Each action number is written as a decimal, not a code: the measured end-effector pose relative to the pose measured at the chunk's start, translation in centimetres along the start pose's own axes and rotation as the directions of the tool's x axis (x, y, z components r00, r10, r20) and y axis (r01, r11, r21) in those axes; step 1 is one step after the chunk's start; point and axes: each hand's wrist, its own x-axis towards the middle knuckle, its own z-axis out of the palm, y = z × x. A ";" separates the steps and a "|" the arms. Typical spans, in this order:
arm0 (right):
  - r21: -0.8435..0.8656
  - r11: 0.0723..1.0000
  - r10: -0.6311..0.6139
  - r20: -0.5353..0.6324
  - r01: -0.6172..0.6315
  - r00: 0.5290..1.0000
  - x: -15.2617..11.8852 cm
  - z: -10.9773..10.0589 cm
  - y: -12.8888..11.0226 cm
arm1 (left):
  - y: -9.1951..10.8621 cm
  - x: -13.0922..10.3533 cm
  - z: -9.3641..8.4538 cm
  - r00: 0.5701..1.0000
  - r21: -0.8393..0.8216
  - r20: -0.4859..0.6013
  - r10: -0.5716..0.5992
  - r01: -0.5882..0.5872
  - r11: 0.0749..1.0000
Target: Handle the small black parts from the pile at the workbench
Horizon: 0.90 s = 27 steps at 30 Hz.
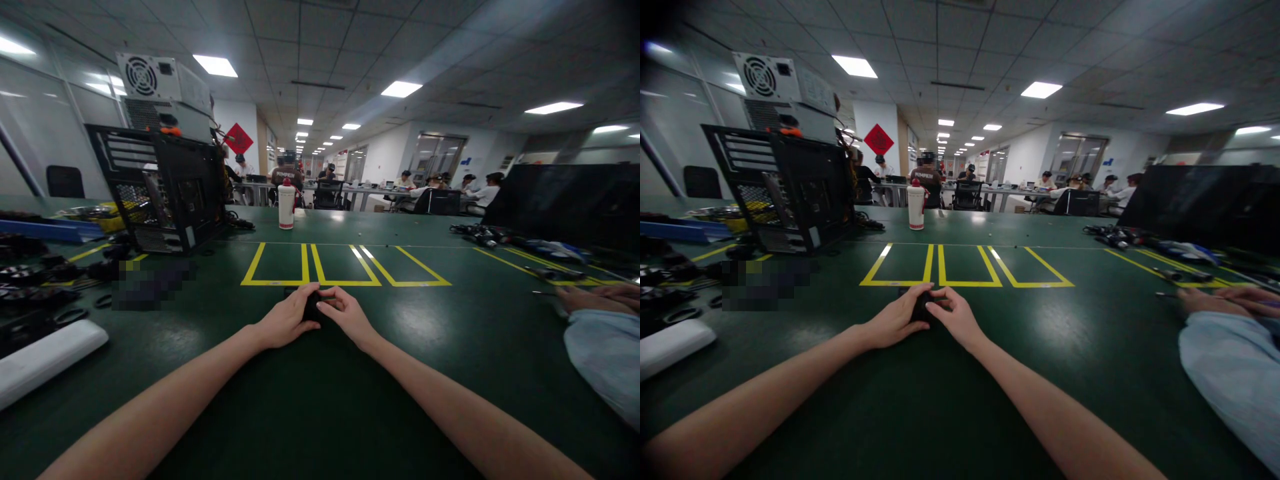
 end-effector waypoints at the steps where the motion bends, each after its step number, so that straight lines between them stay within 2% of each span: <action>1: 0.013 1.000 0.001 -0.010 -0.001 1.000 0.1 0.0 0.2 | -0.1 0.0 0.1 1.000 0.008 -0.002 0.001 -0.001 1.000; 4: 0.072 0.997 0.034 -0.015 -0.033 0.999 0.5 0.0 0.7 | -0.2 0.1 0.2 1.000 0.034 -0.005 0.006 -0.006 0.999; 9: 0.123 0.986 0.105 0.044 -0.110 0.994 0.8 -0.2 0.8 | -0.1 0.2 0.1 0.999 0.074 0.007 -0.041 0.040 0.996; 16: 0.106 0.994 0.030 0.093 -0.040 0.995 0.3 -0.4 0.8 | 0.0 0.0 0.4 0.996 0.131 0.034 -0.082 0.077 0.988; 20: 0.085 0.995 0.038 0.102 -0.047 0.994 0.0 -0.3 0.3 | 0.0 0.0 0.5 0.995 0.126 0.035 -0.091 0.086 0.988; 27: 0.130 0.991 0.036 0.038 -0.040 0.999 0.4 0.2 0.3 | 0.2 0.0 0.3 0.997 0.120 0.019 -0.075 0.072 0.990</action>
